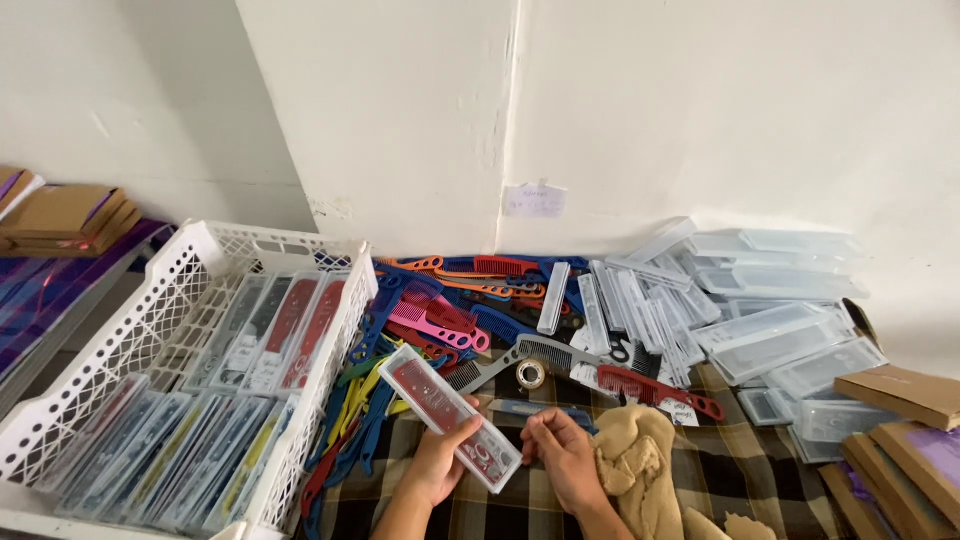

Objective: The person places a red comb into a clear plastic case and applies a yellow adhesive sticker to seal the opening.

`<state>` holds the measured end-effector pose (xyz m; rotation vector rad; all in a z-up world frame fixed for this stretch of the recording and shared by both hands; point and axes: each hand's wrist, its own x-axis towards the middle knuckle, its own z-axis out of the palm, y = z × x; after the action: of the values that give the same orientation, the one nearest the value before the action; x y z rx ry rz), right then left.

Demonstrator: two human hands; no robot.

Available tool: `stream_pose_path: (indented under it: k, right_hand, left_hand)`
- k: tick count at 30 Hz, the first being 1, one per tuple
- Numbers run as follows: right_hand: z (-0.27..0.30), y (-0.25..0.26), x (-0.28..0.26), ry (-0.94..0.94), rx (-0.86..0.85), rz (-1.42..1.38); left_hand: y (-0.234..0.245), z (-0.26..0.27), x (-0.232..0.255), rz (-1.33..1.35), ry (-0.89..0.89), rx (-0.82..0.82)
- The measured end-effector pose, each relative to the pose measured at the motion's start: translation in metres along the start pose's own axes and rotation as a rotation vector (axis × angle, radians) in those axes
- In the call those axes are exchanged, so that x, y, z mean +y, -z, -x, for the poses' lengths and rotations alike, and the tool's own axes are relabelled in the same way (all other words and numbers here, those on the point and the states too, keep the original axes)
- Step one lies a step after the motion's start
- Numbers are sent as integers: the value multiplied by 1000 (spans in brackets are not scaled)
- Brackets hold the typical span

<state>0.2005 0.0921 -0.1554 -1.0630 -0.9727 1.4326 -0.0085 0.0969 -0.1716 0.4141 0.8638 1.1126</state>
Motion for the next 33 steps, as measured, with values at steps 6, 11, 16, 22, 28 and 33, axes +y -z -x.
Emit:
stream_pose_path:
  k: [6,11,16,22,28,33]
  right_hand:
    - [0,-9,-11,-157,26,59]
    - [-23,-4,-5,-302,52,-171]
    - [-73,-9,-25,-242,92,-360]
    - [-138,1,-58,-201,-69,-402]
    - [-153,18,-58,-244,-226,-324]
    - [-151,22,-66,-389,-239,-253]
  left_hand:
    - [-3,-8,-5,140,5,181]
    - [-31,-26,26,43,0,84]
    - [-60,-73,45,89,-87,85]
    - [-79,-117,59,216,-115,122]
    - [-70,-132,55,-12,34,49]
    - [-65,-131,57,12,121,32]
